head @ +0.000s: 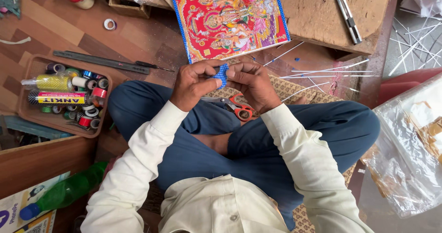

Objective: The person assembles religious cards by applying blue decorative tape to the edges of printed images mounted on cardboard. They use scissors to trim the tape and a utility knife to score the cardboard, then stack the finished cards.

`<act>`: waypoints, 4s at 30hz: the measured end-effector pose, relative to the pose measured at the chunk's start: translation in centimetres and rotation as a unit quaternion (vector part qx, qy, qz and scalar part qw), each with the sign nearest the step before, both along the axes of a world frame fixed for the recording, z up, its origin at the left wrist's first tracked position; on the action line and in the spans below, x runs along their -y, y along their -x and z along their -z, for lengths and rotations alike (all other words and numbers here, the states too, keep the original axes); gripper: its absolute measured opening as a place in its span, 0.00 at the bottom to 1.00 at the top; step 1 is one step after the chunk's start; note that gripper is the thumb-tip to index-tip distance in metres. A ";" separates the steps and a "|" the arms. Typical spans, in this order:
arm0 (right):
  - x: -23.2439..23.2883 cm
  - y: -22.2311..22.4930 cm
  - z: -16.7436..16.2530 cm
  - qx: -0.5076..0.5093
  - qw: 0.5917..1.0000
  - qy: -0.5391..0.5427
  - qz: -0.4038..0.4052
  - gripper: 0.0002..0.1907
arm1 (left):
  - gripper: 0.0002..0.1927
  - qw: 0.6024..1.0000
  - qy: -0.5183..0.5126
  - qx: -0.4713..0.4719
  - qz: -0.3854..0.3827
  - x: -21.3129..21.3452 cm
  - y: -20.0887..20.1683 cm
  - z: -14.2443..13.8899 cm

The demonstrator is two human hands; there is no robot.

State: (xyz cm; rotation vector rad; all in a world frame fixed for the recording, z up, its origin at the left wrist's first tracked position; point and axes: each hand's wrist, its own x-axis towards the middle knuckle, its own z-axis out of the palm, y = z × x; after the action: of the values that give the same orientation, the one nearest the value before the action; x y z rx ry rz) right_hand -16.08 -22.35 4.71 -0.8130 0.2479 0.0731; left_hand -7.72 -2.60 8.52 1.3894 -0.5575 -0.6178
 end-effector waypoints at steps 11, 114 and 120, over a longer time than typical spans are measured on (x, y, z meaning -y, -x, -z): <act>-1.6 0.6 2.9 -0.048 0.993 0.080 0.071 0.05 | 0.12 0.992 -0.098 0.049 -0.070 0.6 1.4 3.7; 9.5 -3.8 6.4 -0.242 0.825 0.295 0.418 0.09 | 0.10 0.954 -0.164 -0.024 -0.252 -3.8 -5.2 10.4; 10.1 -4.2 5.8 -0.184 0.864 0.281 0.374 0.10 | 0.04 0.951 -0.051 -0.205 -0.227 -3.8 -5.7 11.1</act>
State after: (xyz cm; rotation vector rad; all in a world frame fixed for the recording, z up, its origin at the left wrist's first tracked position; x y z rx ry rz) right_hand -11.90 -32.40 -1.11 -1.2308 0.9677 -0.6114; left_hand -1.99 1.21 -2.62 1.3738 0.1304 -0.5395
